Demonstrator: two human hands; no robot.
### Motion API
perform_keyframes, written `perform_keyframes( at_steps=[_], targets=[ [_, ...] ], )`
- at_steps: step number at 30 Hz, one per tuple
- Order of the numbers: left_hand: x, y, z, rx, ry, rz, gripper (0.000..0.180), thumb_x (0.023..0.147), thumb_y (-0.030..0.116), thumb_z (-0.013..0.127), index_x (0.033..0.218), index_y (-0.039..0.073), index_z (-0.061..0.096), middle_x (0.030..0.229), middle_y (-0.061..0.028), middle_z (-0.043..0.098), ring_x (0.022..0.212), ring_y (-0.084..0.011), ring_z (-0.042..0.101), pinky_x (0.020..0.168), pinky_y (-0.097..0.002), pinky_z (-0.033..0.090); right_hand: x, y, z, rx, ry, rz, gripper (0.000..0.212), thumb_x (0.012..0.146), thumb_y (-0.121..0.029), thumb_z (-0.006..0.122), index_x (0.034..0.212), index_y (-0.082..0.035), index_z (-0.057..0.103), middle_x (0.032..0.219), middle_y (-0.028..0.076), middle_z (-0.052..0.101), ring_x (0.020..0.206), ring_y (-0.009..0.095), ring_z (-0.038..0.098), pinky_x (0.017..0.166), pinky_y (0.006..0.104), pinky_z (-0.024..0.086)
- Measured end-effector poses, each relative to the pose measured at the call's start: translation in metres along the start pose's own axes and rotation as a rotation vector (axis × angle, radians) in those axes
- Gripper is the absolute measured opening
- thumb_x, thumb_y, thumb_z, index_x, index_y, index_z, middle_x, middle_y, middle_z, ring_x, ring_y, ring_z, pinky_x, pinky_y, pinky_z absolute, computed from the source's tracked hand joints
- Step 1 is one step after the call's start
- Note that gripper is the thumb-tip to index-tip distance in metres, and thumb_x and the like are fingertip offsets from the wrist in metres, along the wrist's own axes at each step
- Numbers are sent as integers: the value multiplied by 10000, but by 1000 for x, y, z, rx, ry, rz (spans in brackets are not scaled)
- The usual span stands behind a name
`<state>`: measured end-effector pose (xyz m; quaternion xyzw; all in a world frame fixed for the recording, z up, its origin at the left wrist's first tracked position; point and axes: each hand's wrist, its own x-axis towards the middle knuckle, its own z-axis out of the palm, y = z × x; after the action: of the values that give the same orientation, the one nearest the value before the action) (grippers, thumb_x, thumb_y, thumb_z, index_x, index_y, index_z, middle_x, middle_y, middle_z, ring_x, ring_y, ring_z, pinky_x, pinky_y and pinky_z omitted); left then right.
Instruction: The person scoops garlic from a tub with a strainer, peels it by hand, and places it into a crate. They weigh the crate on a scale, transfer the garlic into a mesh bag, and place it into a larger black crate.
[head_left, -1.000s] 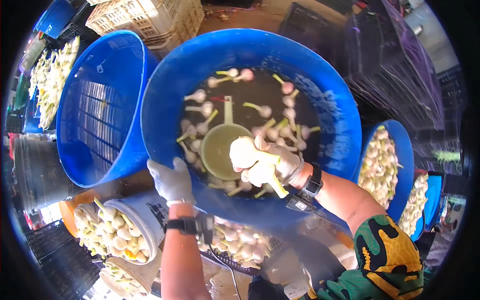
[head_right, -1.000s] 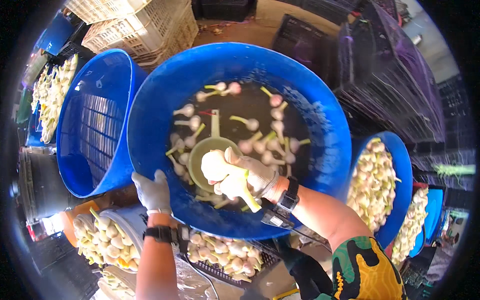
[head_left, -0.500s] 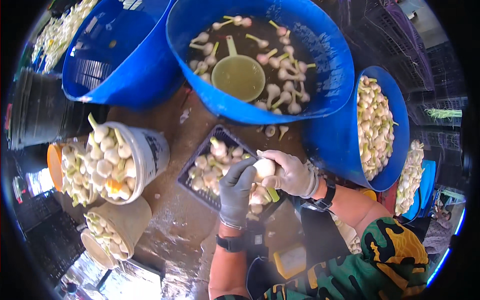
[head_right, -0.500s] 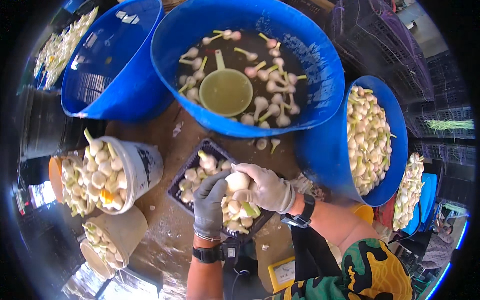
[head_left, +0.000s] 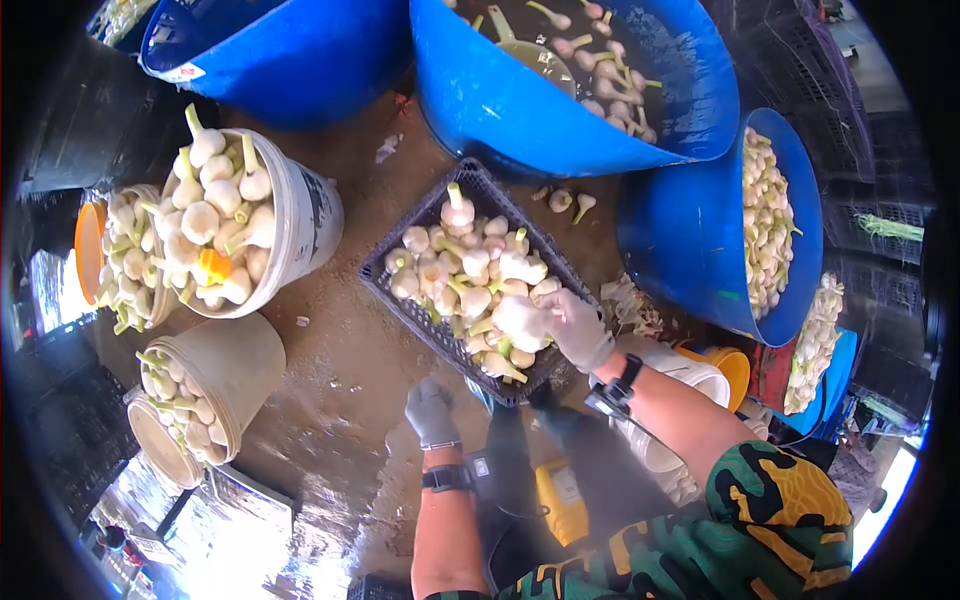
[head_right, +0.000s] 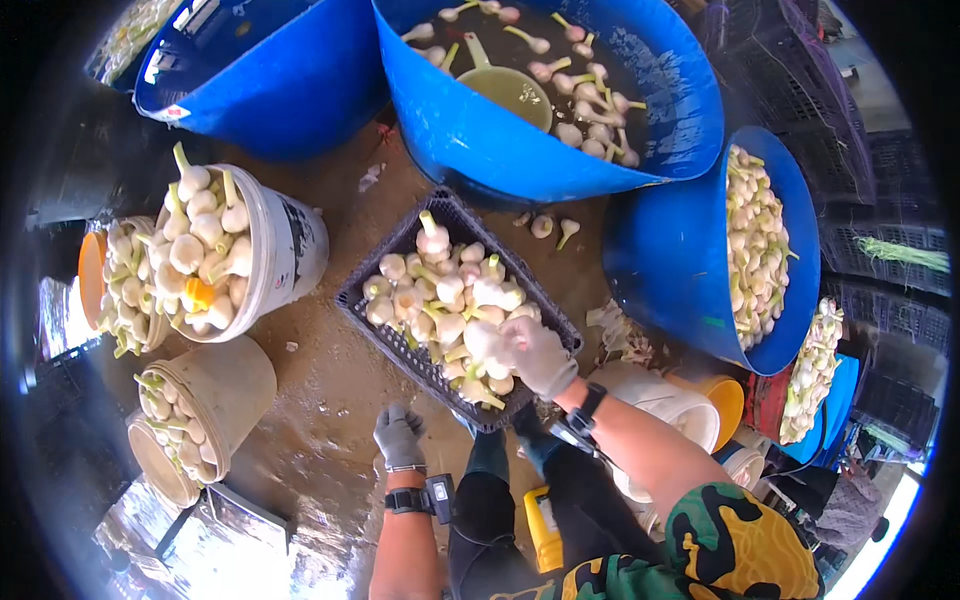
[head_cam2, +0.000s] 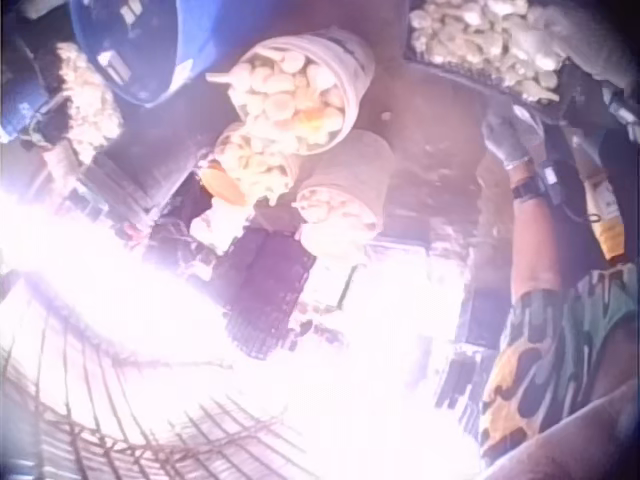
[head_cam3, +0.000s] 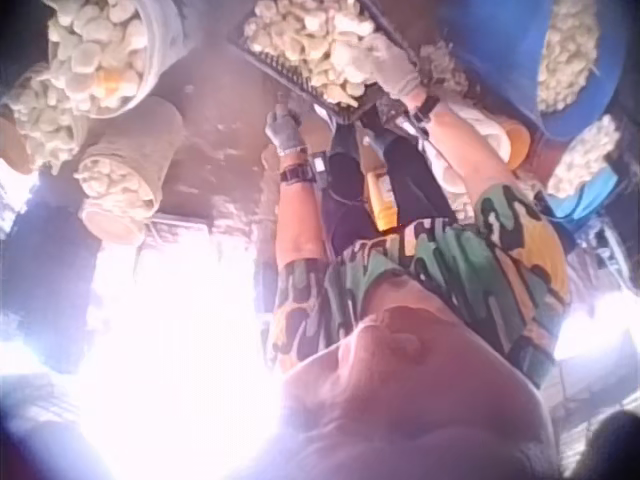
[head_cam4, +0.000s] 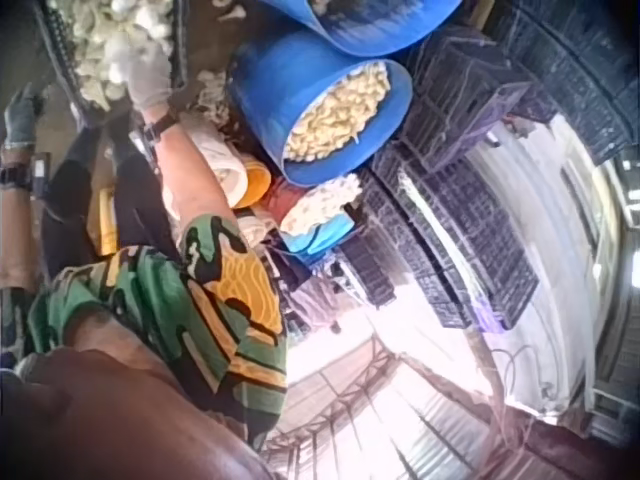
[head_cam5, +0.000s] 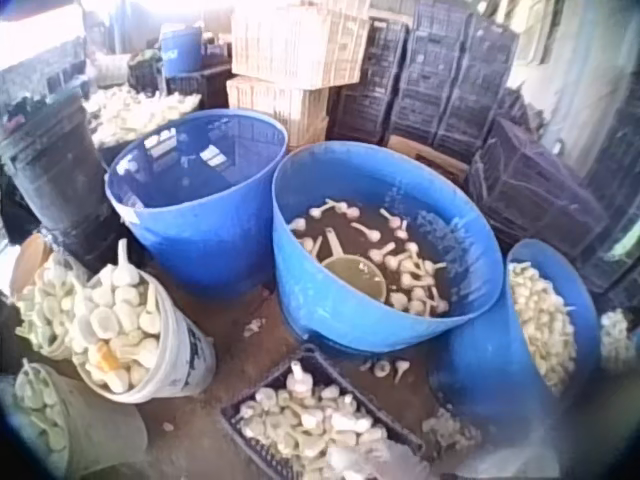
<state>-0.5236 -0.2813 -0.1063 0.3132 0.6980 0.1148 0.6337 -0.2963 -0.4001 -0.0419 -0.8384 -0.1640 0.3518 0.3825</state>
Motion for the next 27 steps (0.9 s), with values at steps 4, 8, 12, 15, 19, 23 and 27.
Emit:
perform_keyframes(
  at_steps=[4,8,12,15,19,23,27],
  targets=[
    [63,-32,-20,235,44,253,214,877,186,518,728,38,556,564,-45,542,468,-137,494,441,-285,414,37,70,11,-141,270,-195,60,840,-120,595,867,-67,602,752,77,649,705,214,642,658,328,504],
    [117,40,18,778,138,783,249,836,210,585,960,-6,580,894,-178,605,803,-310,576,721,-428,461,37,155,-50,-430,509,-103,134,873,-126,557,986,-60,581,883,137,645,785,273,623,722,371,502],
    [172,99,70,1111,193,1199,571,772,349,661,1209,24,491,1250,-196,522,1154,-389,471,974,-484,370,58,201,-57,-579,413,-119,312,850,-136,609,1153,-72,567,1075,159,603,897,311,616,794,386,496],
    [183,123,99,1269,159,996,571,779,393,646,1215,57,496,1223,-189,539,1149,-398,476,961,-487,389,78,112,-3,-208,126,-399,463,803,-123,658,1244,-82,525,1197,146,561,980,296,613,840,369,512],
    [183,115,103,1368,149,804,470,839,403,568,1182,86,513,1180,-214,560,1124,-408,494,921,-504,414,113,88,39,-748,-97,-455,596,821,-111,590,1374,-139,369,1232,161,532,925,326,619,762,399,515],
    [184,74,41,1426,205,795,358,882,354,510,1051,40,544,1082,-244,585,969,-439,548,834,-519,439,117,87,61,-843,-322,-424,644,778,-145,622,1362,-137,351,1158,177,537,821,340,629,681,432,509],
    [176,17,-27,1242,250,859,317,888,318,517,977,14,524,979,-251,576,912,-442,539,785,-518,425,94,46,67,-738,-353,-414,603,791,-219,641,1317,-81,381,1110,193,532,847,342,633,685,433,510]
  ],
)
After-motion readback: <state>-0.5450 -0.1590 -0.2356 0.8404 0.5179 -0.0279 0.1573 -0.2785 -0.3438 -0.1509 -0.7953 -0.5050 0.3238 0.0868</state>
